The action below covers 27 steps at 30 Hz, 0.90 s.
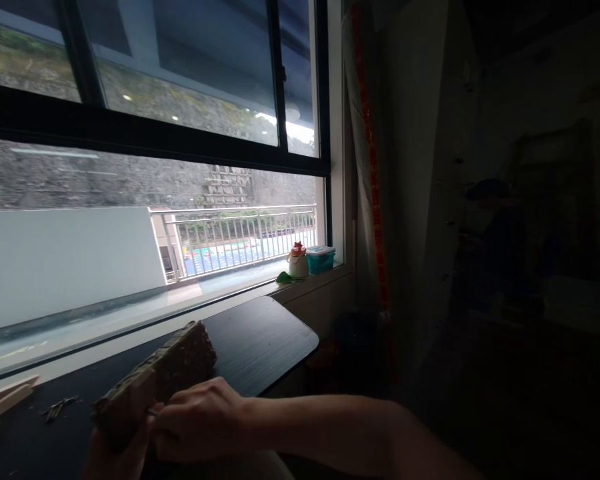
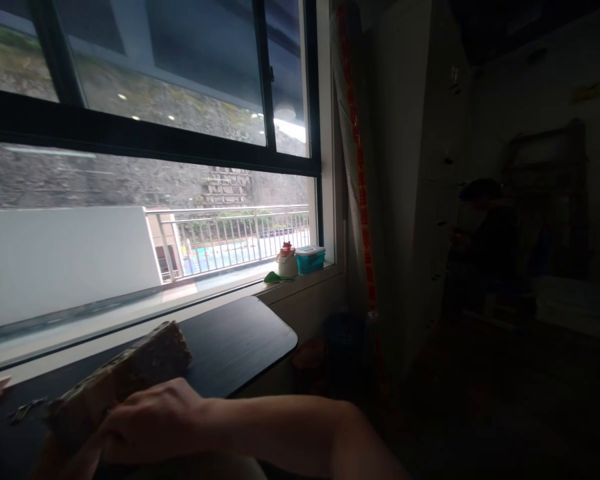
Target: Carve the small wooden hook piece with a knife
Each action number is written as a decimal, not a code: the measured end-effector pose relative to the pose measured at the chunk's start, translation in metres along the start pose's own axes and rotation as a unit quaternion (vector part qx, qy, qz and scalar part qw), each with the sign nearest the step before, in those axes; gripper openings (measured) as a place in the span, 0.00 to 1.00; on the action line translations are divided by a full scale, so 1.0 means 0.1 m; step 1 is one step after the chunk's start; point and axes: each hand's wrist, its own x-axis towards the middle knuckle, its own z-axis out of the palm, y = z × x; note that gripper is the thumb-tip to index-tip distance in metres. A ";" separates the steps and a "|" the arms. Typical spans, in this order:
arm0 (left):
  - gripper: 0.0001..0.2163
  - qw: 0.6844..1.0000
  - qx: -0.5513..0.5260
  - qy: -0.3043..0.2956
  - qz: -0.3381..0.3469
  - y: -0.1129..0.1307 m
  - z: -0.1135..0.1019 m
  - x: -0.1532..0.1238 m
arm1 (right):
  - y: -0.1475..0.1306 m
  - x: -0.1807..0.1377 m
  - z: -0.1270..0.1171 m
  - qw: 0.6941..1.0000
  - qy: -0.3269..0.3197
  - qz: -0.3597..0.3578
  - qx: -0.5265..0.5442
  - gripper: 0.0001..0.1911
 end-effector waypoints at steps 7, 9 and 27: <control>0.23 1.000 0.013 -0.026 -0.007 0.41 0.11 -0.09 | 0.09 0.03 0.12 0.814 0.043 0.406 0.414 0.15; 0.23 0.999 0.018 -0.048 -0.006 0.35 0.09 -0.08 | 0.15 0.04 0.03 0.824 0.012 0.385 0.416 0.15; 0.24 0.998 -0.048 -0.040 0.025 0.14 0.07 -0.07 | 0.08 0.06 0.11 0.948 0.085 0.257 0.170 0.14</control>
